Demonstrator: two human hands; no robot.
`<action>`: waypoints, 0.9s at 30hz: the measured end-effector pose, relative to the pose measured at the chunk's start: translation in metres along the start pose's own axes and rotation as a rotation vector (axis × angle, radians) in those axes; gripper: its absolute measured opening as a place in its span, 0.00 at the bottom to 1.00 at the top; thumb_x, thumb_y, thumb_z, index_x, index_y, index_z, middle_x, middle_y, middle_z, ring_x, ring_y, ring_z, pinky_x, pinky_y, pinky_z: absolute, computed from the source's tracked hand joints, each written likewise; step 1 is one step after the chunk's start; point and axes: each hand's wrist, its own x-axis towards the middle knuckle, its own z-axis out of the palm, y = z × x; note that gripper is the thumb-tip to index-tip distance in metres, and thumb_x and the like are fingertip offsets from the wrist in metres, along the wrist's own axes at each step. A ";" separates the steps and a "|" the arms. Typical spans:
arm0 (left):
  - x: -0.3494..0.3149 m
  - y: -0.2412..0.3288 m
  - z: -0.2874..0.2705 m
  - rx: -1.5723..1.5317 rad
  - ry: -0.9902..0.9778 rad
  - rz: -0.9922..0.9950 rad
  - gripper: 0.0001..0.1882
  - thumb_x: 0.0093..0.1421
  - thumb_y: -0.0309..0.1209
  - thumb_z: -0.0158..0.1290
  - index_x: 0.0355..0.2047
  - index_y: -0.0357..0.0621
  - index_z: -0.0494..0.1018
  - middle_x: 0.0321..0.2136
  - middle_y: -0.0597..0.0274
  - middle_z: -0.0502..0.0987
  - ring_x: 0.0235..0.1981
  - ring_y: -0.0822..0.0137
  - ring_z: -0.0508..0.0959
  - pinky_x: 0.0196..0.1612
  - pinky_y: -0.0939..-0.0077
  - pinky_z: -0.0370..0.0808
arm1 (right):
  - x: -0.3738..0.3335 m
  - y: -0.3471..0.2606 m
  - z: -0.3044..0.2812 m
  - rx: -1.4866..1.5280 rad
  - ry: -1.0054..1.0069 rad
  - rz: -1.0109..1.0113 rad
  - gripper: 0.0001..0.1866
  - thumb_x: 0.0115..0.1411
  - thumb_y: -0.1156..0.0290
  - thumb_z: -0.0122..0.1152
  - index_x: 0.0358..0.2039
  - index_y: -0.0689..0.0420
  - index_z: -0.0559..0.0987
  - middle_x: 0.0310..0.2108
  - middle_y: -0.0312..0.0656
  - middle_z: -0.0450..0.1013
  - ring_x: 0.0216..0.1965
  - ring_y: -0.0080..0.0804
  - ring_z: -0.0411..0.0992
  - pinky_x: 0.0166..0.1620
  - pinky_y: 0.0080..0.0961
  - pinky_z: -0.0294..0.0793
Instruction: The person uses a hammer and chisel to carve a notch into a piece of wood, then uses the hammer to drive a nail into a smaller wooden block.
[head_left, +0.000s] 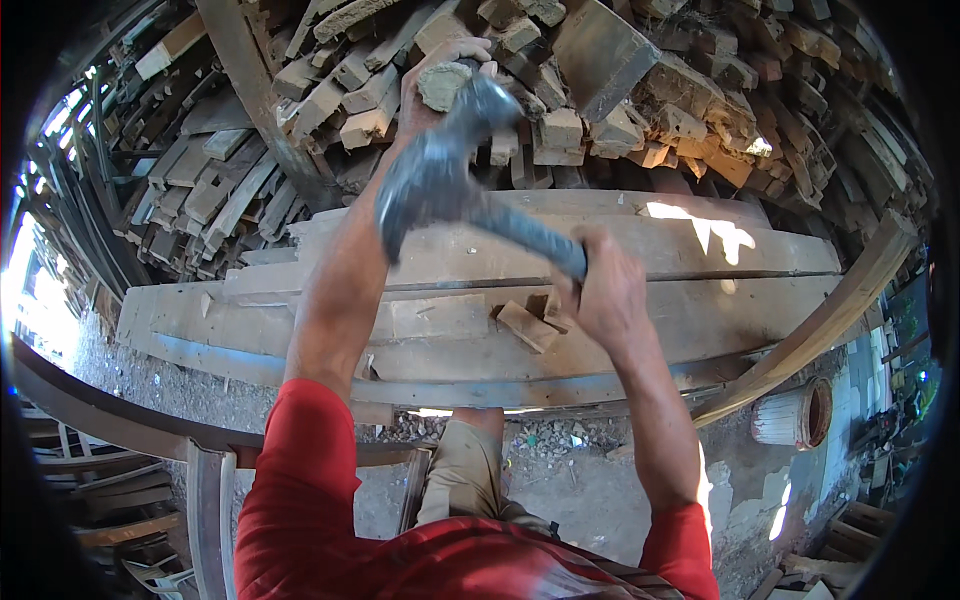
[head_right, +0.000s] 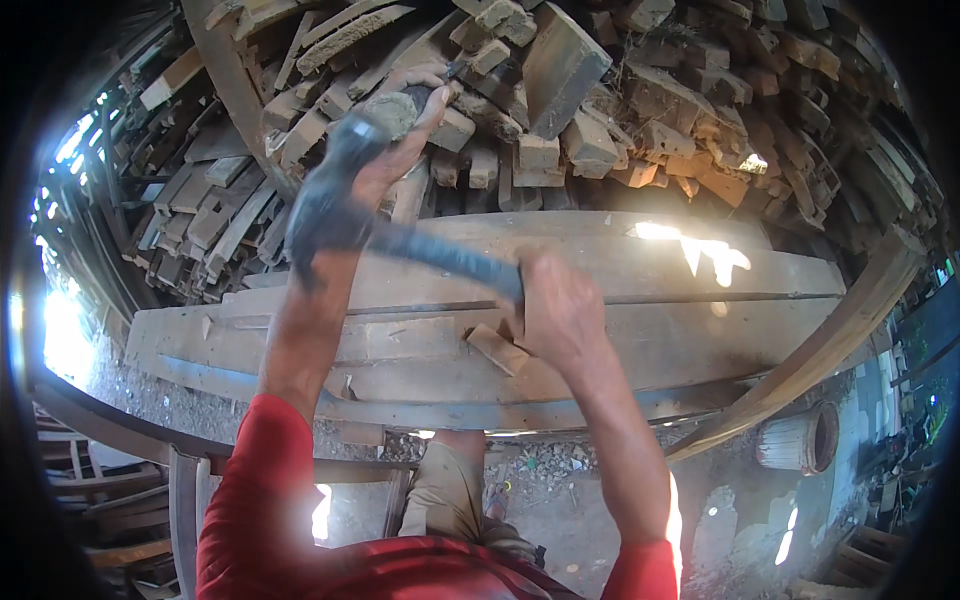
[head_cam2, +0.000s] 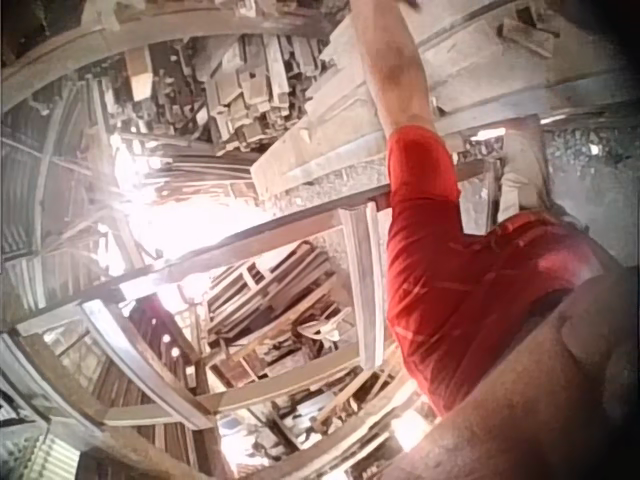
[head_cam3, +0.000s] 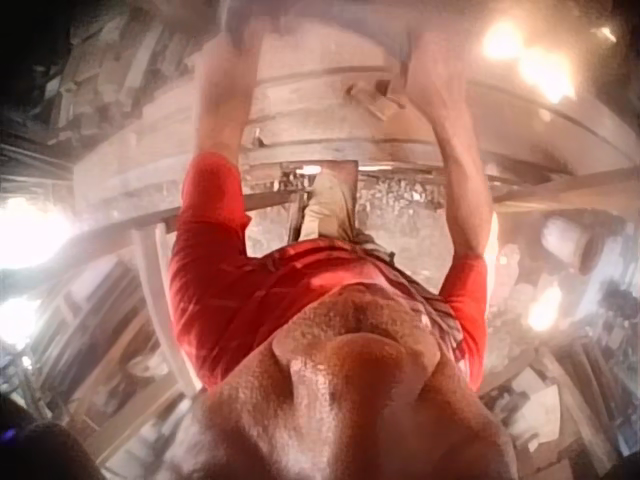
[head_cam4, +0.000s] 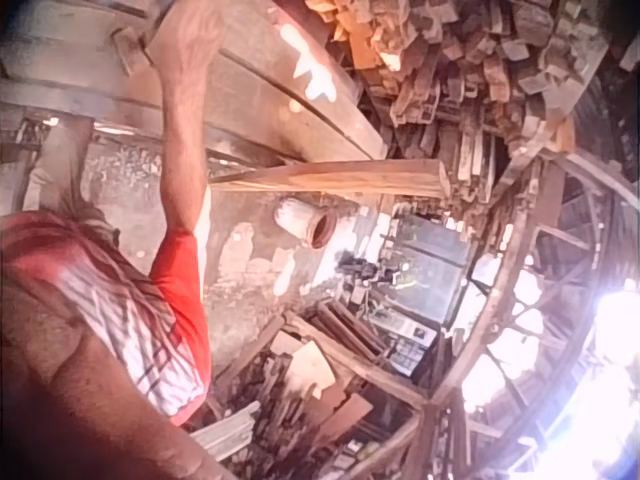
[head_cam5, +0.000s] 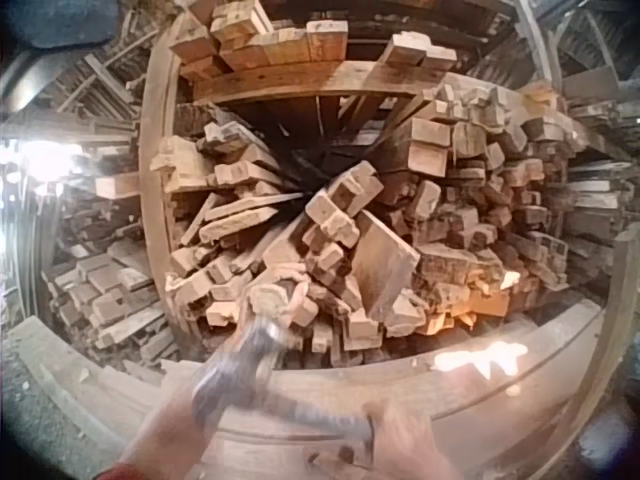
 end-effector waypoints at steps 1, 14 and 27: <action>-0.003 0.012 -0.002 0.061 -0.079 -0.138 0.12 0.59 0.26 0.63 0.44 0.43 0.78 0.37 0.66 0.81 0.37 0.72 0.80 0.40 0.76 0.78 | 0.009 0.004 0.004 -0.001 -0.002 0.002 0.23 0.52 0.64 0.70 0.45 0.59 0.72 0.27 0.48 0.71 0.26 0.49 0.74 0.28 0.41 0.72; -0.011 -0.007 -0.006 0.134 -0.091 -0.090 0.09 0.60 0.29 0.62 0.40 0.42 0.79 0.37 0.66 0.80 0.39 0.74 0.78 0.45 0.76 0.75 | 0.034 0.006 0.025 -0.077 -0.150 0.239 0.18 0.58 0.65 0.67 0.41 0.60 0.70 0.25 0.49 0.72 0.23 0.51 0.74 0.26 0.45 0.72; -0.006 -0.007 -0.008 0.152 -0.071 -0.215 0.16 0.57 0.29 0.64 0.46 0.40 0.79 0.39 0.62 0.81 0.36 0.72 0.79 0.44 0.79 0.77 | 0.029 0.002 0.035 0.084 0.080 0.091 0.17 0.64 0.62 0.62 0.38 0.60 0.66 0.25 0.55 0.73 0.24 0.61 0.74 0.26 0.50 0.70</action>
